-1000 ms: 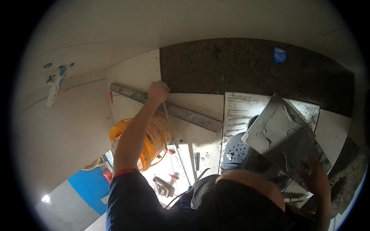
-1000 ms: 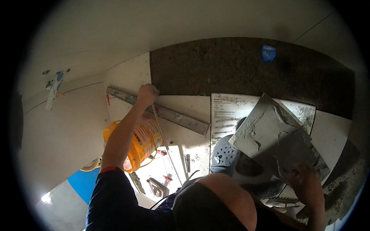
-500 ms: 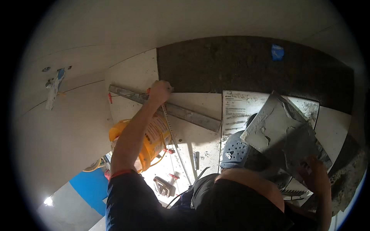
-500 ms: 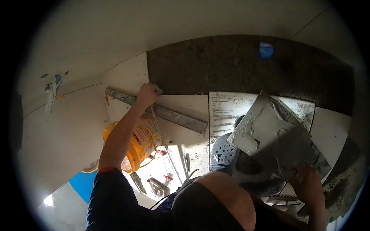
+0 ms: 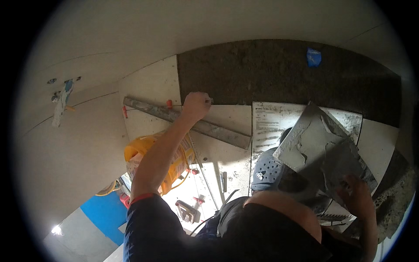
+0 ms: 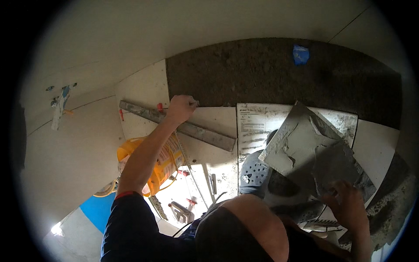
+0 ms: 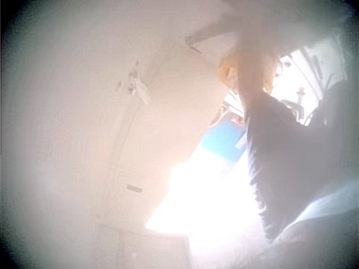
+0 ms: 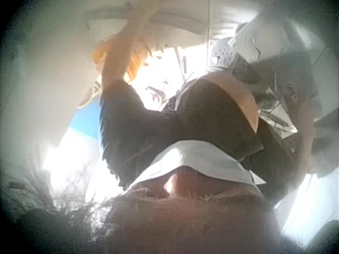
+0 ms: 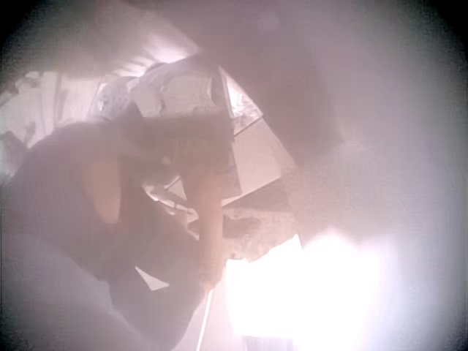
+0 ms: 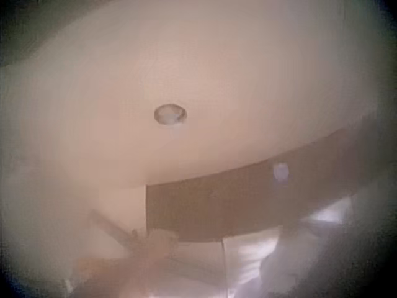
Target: The person applies adhesive to a wall using a notched trowel, then places a large ceramic tile onto the prepared surface. They tap the tile with a rubber mallet to secure it and use tile spacers to maintain even gaps between tiles.
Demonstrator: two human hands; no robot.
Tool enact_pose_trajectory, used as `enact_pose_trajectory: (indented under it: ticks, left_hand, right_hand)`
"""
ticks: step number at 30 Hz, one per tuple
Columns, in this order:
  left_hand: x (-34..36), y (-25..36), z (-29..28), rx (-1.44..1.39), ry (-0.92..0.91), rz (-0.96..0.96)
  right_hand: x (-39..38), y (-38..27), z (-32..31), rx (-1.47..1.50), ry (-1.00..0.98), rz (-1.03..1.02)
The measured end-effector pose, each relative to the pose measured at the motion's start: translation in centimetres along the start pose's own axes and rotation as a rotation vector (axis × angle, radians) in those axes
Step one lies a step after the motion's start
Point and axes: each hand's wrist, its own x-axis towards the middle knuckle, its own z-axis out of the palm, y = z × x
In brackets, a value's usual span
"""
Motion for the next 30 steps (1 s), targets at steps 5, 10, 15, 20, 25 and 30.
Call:
enact_pose_trajectory:
  ticks: [5,10,15,20,25,30]
  left_hand:
    - [0.2,2.3,0.9,0.029,0.004,0.061]
    - [0.0,3.9,0.6,-0.046,0.048,0.105]
    - [0.6,3.8,1.3,-0.113,0.058,0.127]
    - [0.5,4.5,1.9,-0.074,0.068,0.126]
    - [0.3,5.6,2.2,-0.111,0.076,0.153]
    - [0.3,6.5,1.3,-0.144,0.115,0.104]
  right_hand:
    - [0.0,0.3,0.2,0.013,-0.009,-0.019]
    - [0.1,0.1,0.0,-0.002,-0.031,0.018]
    - [0.1,0.4,0.3,0.001,-0.017,-0.001]
    - [0.2,0.1,0.3,0.075,-0.029,0.021]
    - [0.1,0.2,0.4,0.016,0.000,0.016]
    - [0.0,0.1,0.1,0.017,0.002,0.030]
